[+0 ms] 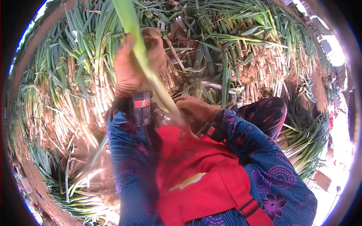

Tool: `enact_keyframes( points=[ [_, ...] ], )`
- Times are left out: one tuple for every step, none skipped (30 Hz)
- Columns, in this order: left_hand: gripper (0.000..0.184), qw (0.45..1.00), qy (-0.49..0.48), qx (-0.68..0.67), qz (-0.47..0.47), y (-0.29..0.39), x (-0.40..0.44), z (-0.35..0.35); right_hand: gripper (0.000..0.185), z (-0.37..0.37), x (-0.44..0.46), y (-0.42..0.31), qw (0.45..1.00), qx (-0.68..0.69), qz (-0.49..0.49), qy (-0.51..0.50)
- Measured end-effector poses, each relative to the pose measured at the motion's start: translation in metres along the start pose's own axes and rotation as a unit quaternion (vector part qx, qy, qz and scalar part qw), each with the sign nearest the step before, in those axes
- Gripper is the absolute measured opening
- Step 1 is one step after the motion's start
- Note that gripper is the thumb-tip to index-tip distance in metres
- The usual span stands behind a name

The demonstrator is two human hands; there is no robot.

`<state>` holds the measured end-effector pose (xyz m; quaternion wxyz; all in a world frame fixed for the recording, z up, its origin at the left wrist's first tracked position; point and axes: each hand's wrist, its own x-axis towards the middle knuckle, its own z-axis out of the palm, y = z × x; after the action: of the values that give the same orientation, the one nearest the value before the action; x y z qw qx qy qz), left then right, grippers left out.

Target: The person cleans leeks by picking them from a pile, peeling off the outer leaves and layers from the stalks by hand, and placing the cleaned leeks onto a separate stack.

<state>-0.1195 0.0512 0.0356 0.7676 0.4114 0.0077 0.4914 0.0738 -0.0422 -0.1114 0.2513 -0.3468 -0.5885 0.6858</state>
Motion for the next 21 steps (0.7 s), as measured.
enact_keyframes(
  points=[
    [0.054, 0.998, 0.052, 0.023, 0.005, -0.002, -0.002, 0.008, 0.024, 0.000, 0.000, -0.002, 0.995, -0.076, -0.058, 0.004],
    [0.052, 0.994, 0.103, 0.046, 0.009, -0.003, -0.004, 0.012, 0.022, -0.002, -0.003, -0.004, 0.968, -0.196, -0.152, 0.030],
    [0.052, 0.993, 0.103, 0.053, -0.002, -0.003, -0.005, 0.006, 0.021, -0.003, -0.007, -0.006, 0.917, -0.311, -0.243, 0.057],
    [0.052, 0.993, 0.102, 0.059, -0.013, -0.002, -0.005, -0.002, 0.018, -0.001, -0.008, -0.006, 0.981, -0.091, -0.118, 0.124],
    [0.052, 0.992, 0.100, 0.066, -0.026, 0.000, -0.006, -0.009, 0.016, 0.004, -0.010, -0.004, 0.973, 0.137, 0.014, 0.184],
    [0.049, 0.994, 0.083, 0.068, -0.018, 0.001, -0.006, -0.014, 0.014, 0.008, -0.011, -0.003, 0.894, 0.356, 0.143, 0.231],
    [0.046, 0.993, 0.076, 0.091, 0.000, 0.004, -0.007, -0.012, 0.014, 0.003, -0.006, 0.009, 0.859, 0.422, 0.133, 0.257],
    [0.046, 0.996, 0.054, 0.077, 0.005, 0.007, -0.008, -0.012, 0.014, -0.008, 0.002, 0.034, 0.819, 0.485, 0.121, 0.281],
    [0.045, 0.997, 0.033, 0.063, 0.010, 0.010, -0.010, -0.013, 0.012, -0.017, 0.007, 0.052, 0.794, 0.520, 0.100, 0.298],
    [0.050, 0.997, 0.027, 0.071, -0.003, 0.016, -0.012, -0.011, 0.013, -0.020, 0.011, 0.050, 0.768, 0.553, 0.077, 0.313],
    [0.050, 0.998, 0.001, 0.061, 0.009, 0.016, -0.013, -0.011, 0.014, -0.021, 0.007, 0.049, 0.878, 0.359, 0.028, 0.316],
    [0.051, 0.998, -0.024, 0.051, 0.021, 0.016, -0.015, -0.011, 0.016, -0.024, -0.001, 0.048, 0.942, 0.145, -0.021, 0.303],
    [0.051, 0.997, -0.048, 0.042, 0.033, 0.017, -0.016, -0.012, 0.020, -0.023, -0.007, 0.032, 0.956, -0.076, -0.068, 0.273],
    [0.057, 0.995, -0.070, 0.062, 0.032, 0.019, -0.017, -0.013, 0.030, -0.025, -0.014, 0.017, 0.954, -0.119, -0.045, 0.270],
    [0.059, 0.995, -0.068, 0.062, 0.027, 0.023, -0.019, -0.013, 0.028, -0.025, -0.013, 0.016, 0.948, -0.100, -0.054, 0.298],
    [0.062, 0.996, -0.067, 0.062, 0.021, 0.028, -0.021, -0.011, 0.026, -0.025, -0.012, 0.017, 0.940, -0.080, -0.062, 0.325],
    [0.065, 0.996, -0.066, 0.061, 0.015, 0.032, -0.023, -0.007, 0.024, -0.026, -0.011, 0.016, 0.931, -0.059, -0.071, 0.353],
    [0.059, 0.998, -0.048, 0.040, 0.015, 0.037, -0.027, -0.002, 0.026, -0.031, -0.013, 0.019, 0.926, -0.038, -0.020, 0.374],
    [0.057, 0.998, -0.049, 0.040, 0.020, 0.041, -0.029, 0.001, 0.028, -0.039, -0.017, 0.024, 0.919, -0.016, 0.030, 0.394],
    [0.055, 0.998, -0.051, 0.040, 0.025, 0.044, -0.030, 0.001, 0.030, -0.049, -0.021, 0.029, 0.907, 0.005, 0.080, 0.412],
    [0.053, 0.997, -0.052, 0.038, 0.029, 0.048, -0.032, 0.001, 0.031, -0.060, -0.027, 0.034, 0.901, -0.023, 0.107, 0.419]
  ],
)
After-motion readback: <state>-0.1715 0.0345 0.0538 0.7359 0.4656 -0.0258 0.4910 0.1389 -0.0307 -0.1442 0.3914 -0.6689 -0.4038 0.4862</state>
